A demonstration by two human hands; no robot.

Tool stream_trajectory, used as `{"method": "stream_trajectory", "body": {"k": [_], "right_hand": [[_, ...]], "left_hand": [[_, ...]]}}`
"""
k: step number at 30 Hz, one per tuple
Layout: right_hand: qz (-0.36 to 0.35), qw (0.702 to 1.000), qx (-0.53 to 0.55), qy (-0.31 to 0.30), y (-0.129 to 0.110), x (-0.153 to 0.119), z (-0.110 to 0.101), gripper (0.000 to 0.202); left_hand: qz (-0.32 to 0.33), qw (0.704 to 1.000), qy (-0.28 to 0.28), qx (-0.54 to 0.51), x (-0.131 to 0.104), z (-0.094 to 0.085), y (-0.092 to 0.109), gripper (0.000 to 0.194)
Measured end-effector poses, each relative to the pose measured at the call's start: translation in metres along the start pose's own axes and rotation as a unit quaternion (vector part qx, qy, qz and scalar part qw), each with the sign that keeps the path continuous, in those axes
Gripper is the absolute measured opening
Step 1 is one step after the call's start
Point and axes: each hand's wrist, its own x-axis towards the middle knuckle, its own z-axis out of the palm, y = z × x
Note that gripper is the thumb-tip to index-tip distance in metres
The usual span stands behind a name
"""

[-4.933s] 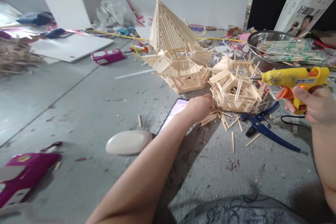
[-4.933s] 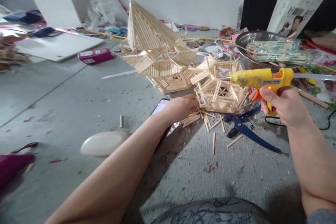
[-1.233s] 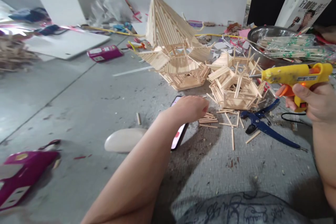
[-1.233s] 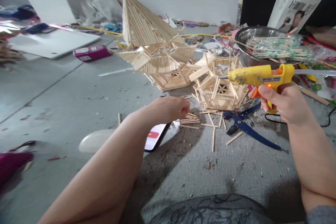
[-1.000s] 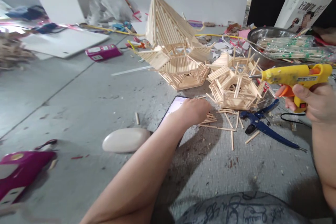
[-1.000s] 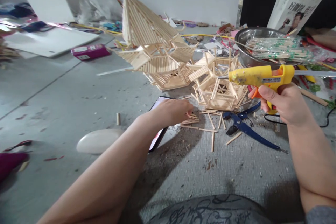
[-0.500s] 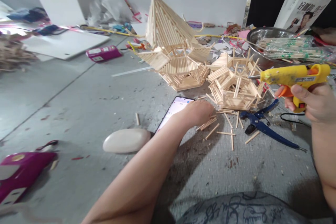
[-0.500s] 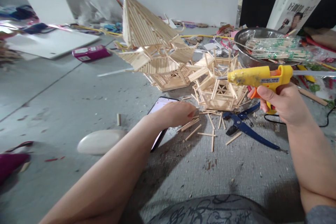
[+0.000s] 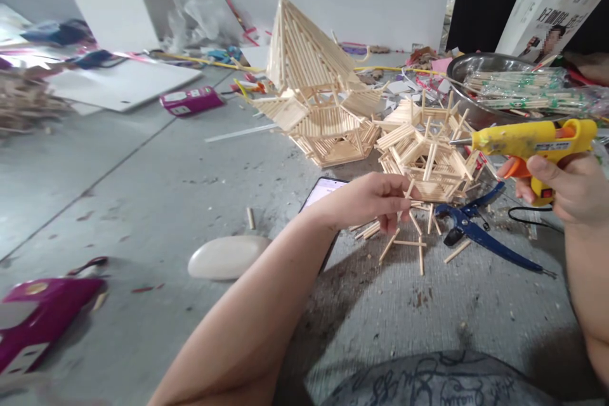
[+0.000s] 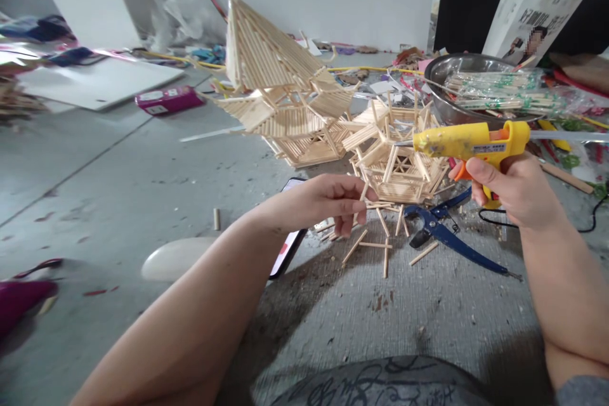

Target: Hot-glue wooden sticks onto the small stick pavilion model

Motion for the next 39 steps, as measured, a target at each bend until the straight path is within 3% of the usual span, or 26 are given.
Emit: {"method": "stream_trajectory", "body": {"k": [4,7,10,13,16,22,29,39], "right_hand": [[0.006,1.000,0.002,0.001,0.001,0.000,0.000,0.015],[0.005,1.000,-0.001,0.005,0.002,-0.001,-0.001,0.016],[0.002,1.000,-0.004,0.002,0.001,-0.001,-0.002,0.018],[0.005,1.000,0.004,-0.001,0.001,-0.001,-0.002,0.018],[0.006,1.000,0.009,-0.003,0.001,-0.001,-0.002,0.018],[0.011,1.000,0.003,-0.005,0.002,-0.001,-0.002,0.020],[0.012,1.000,0.000,-0.013,0.003,0.000,-0.002,0.020],[0.013,1.000,0.008,-0.009,0.002,-0.001,0.000,0.019]], "left_hand": [[-0.014,0.990,0.123,-0.071,0.016,0.011,-0.014,0.018],[-0.010,0.980,0.172,-0.097,0.024,0.020,-0.021,0.023],[0.022,0.977,0.166,-0.132,0.024,0.024,-0.021,0.018],[0.049,0.978,0.126,-0.161,0.021,0.023,-0.018,0.006],[0.038,0.976,0.106,-0.184,0.019,0.021,-0.015,0.005],[-0.012,0.965,0.154,-0.212,0.024,0.022,-0.014,0.019],[-0.005,0.960,0.193,-0.204,0.030,0.027,-0.016,0.020],[-0.017,0.949,0.186,-0.253,0.032,0.028,-0.008,0.022]]}}
